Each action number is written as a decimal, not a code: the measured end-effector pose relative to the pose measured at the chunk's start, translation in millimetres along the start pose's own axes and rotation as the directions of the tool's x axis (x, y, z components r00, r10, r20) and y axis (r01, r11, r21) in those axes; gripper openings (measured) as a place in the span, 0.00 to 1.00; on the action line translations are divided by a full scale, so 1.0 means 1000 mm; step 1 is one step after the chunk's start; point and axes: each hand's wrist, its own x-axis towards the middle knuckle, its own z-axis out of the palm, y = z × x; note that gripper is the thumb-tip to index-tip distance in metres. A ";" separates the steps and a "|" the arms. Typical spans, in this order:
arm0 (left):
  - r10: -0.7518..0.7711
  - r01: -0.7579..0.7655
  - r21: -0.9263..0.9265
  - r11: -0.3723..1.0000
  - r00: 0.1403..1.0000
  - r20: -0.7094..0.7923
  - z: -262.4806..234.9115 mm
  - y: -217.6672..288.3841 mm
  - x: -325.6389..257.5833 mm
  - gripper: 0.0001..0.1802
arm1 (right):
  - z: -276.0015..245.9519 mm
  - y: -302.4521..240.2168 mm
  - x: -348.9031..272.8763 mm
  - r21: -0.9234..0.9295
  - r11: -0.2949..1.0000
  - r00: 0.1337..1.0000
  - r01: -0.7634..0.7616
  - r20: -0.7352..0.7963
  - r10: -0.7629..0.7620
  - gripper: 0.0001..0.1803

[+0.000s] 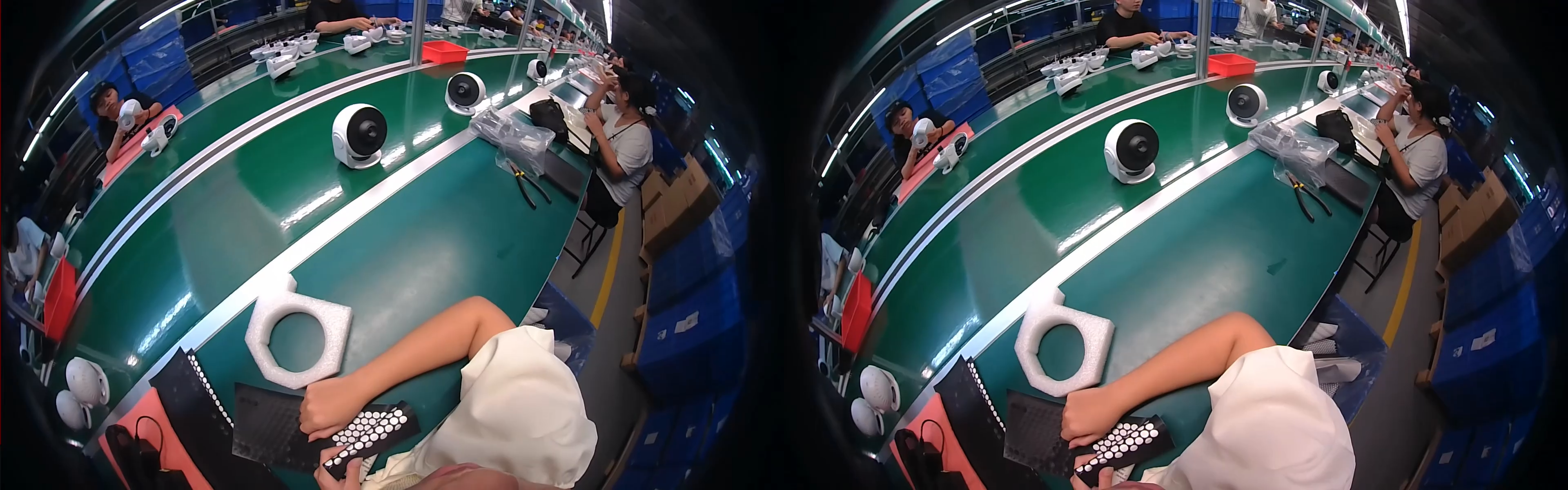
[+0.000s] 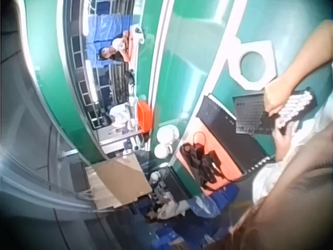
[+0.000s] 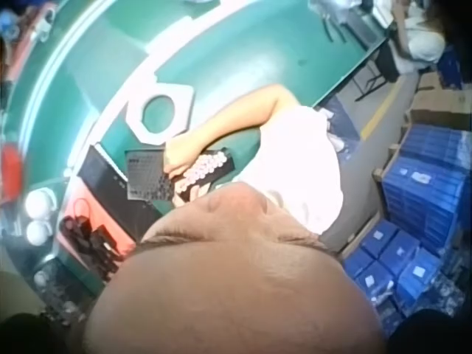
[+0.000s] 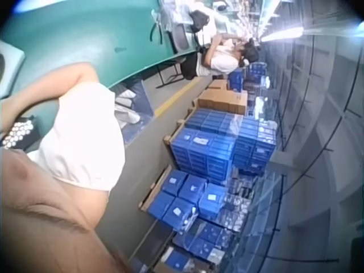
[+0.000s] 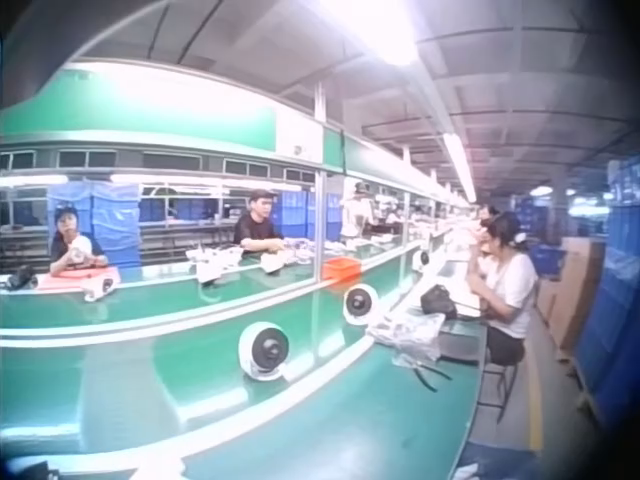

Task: Assembling the outer housings for dome-style security cameras by applying adhesive pads and organizing components.

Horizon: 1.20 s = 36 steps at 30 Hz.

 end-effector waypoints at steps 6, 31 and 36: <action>0.073 -0.078 -0.123 0.989 0.996 -0.040 0.003 0.003 -0.004 0.22 | -0.003 -0.002 0.001 -0.038 0.999 1.000 0.006 0.003 -0.006 0.16; -0.012 0.015 -0.208 0.978 1.000 0.017 -0.003 -0.028 0.007 0.34 | 0.001 0.004 0.003 -0.070 0.998 1.000 -0.005 0.013 0.006 0.14; -0.062 0.001 -0.501 0.866 0.992 -0.107 0.015 -0.058 0.006 0.35 | 0.002 0.003 0.005 -0.067 0.998 1.000 0.004 0.030 -0.002 0.14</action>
